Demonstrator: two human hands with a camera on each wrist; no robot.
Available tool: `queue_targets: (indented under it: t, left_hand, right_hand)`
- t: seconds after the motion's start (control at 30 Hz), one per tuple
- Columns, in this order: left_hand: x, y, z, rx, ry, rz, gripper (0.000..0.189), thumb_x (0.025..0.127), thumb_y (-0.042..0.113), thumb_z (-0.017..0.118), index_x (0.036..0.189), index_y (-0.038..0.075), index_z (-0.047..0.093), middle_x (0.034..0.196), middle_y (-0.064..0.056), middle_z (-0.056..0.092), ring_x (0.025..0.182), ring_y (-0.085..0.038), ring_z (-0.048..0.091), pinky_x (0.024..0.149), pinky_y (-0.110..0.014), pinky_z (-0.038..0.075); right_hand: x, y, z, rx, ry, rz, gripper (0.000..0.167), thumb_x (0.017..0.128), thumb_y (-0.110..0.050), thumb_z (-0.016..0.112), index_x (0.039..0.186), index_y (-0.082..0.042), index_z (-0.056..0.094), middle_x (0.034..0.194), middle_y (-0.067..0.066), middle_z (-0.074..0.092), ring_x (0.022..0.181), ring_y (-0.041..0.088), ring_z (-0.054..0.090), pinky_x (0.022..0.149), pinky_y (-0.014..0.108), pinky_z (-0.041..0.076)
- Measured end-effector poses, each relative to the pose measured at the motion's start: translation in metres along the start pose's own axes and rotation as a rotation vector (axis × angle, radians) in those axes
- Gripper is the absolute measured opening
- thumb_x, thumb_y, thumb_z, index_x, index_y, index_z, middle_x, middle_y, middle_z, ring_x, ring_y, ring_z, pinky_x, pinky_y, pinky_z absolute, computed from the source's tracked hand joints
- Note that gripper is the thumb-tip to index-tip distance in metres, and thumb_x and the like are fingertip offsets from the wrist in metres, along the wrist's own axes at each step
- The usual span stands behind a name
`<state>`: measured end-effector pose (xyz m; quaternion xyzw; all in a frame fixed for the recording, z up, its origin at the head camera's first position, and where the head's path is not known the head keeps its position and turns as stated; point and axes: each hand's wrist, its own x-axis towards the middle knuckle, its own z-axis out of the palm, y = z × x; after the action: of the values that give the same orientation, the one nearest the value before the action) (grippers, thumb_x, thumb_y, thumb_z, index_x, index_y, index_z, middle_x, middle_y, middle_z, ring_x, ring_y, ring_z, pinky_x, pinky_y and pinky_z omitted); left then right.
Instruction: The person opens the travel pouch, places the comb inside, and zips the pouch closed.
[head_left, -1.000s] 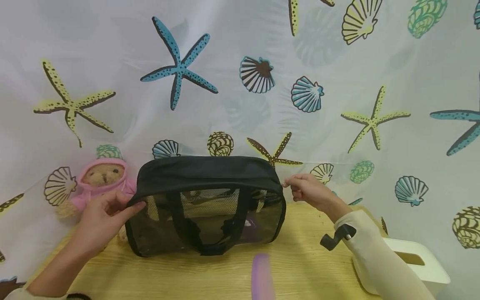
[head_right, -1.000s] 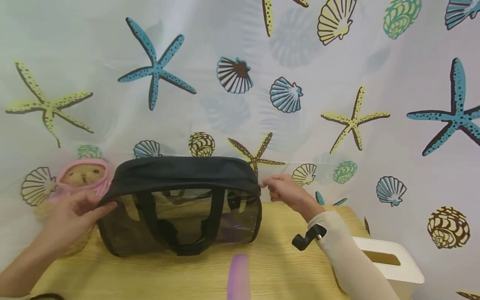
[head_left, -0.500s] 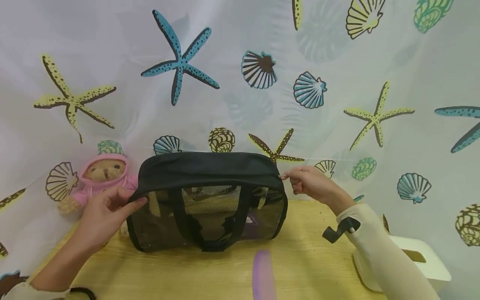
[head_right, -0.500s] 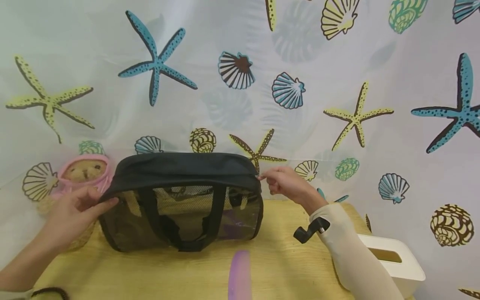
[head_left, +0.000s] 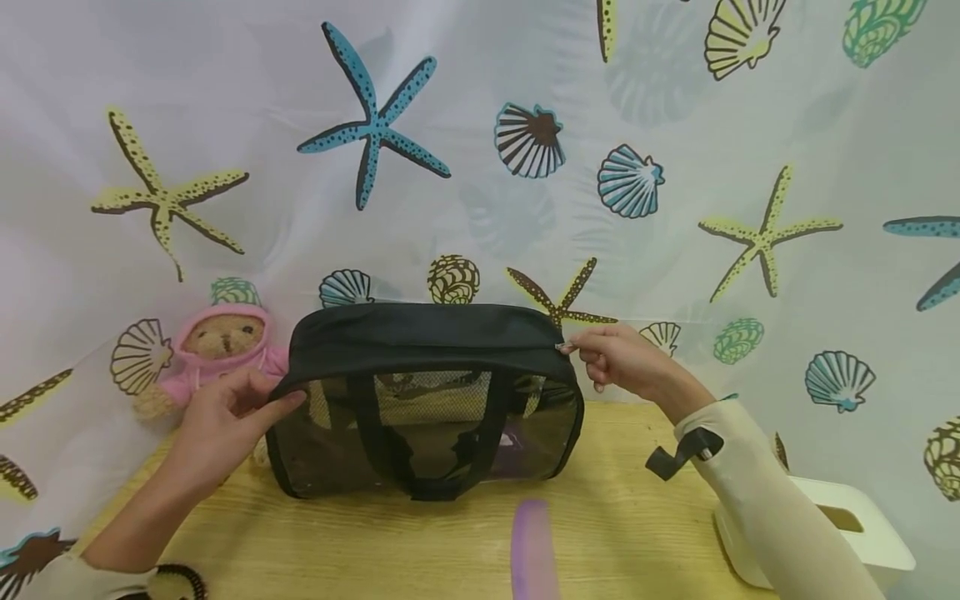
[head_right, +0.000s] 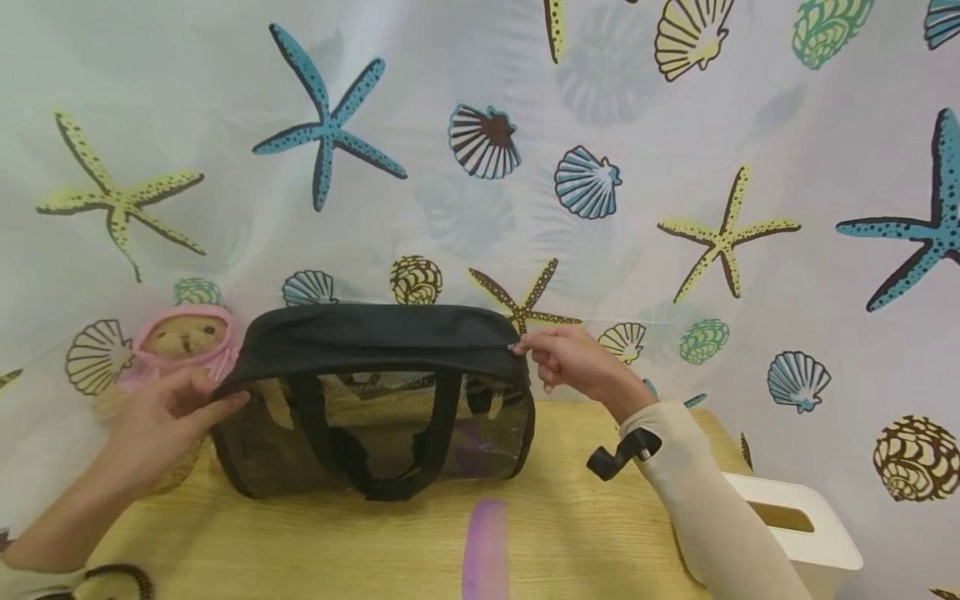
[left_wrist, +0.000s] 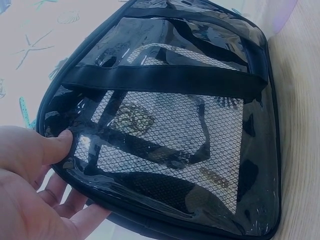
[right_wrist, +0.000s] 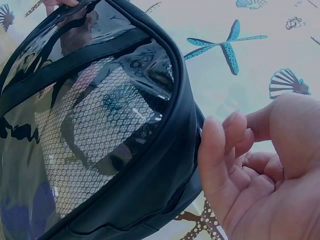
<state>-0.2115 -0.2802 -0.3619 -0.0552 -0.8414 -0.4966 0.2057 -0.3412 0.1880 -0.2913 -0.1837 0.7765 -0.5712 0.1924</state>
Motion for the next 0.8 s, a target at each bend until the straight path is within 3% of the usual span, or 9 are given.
queue_targets:
  t: [0.2,0.5,0.63,0.8]
  left_hand:
    - [-0.001,-0.001,0.000,-0.011,0.000,-0.002,0.016,0.093,0.023,0.079,0.088,0.015,0.066,0.091,0.016,0.068,0.080,0.003,0.062,0.071,-0.015,0.048]
    - [0.001,0.002,0.001,0.015,0.001,-0.015,0.017,0.093,0.028,0.079,0.088,0.017,0.067,0.092,0.014,0.069,0.079,0.002,0.060,0.070,-0.017,0.047]
    - [0.000,0.000,-0.001,0.017,0.007,-0.018,0.016,0.093,0.027,0.079,0.089,0.016,0.067,0.091,0.015,0.068,0.079,0.002,0.061,0.070,-0.017,0.047]
    - [0.000,-0.001,-0.001,0.029,0.012,-0.028,0.021,0.093,0.029,0.079,0.092,0.011,0.068,0.089,0.019,0.066,0.078,0.001,0.059,0.068,-0.018,0.046]
  right_hand:
    - [0.001,-0.006,0.003,-0.007,-0.008,0.024,0.037,0.112,-0.021,0.040,0.131,0.007,0.057,0.060,-0.006,0.034,0.051,0.009,0.045,0.055,0.026,0.047]
    - [0.006,-0.015,0.005,-0.039,-0.006,0.010,0.034,0.112,-0.023,0.043,0.122,0.004,0.062,0.060,-0.005,0.034,0.051,0.012,0.042,0.057,0.029,0.046]
    - [0.008,-0.020,0.008,-0.059,-0.026,0.000,0.035,0.111,-0.024,0.046,0.121,0.003,0.064,0.061,-0.005,0.035,0.049,0.011,0.039,0.053,0.028,0.036]
    - [0.009,-0.020,0.009,-0.083,-0.024,0.000,0.033,0.111,-0.025,0.046,0.118,0.000,0.066,0.054,-0.009,0.031,0.042,0.006,0.025,0.046,0.024,0.022]
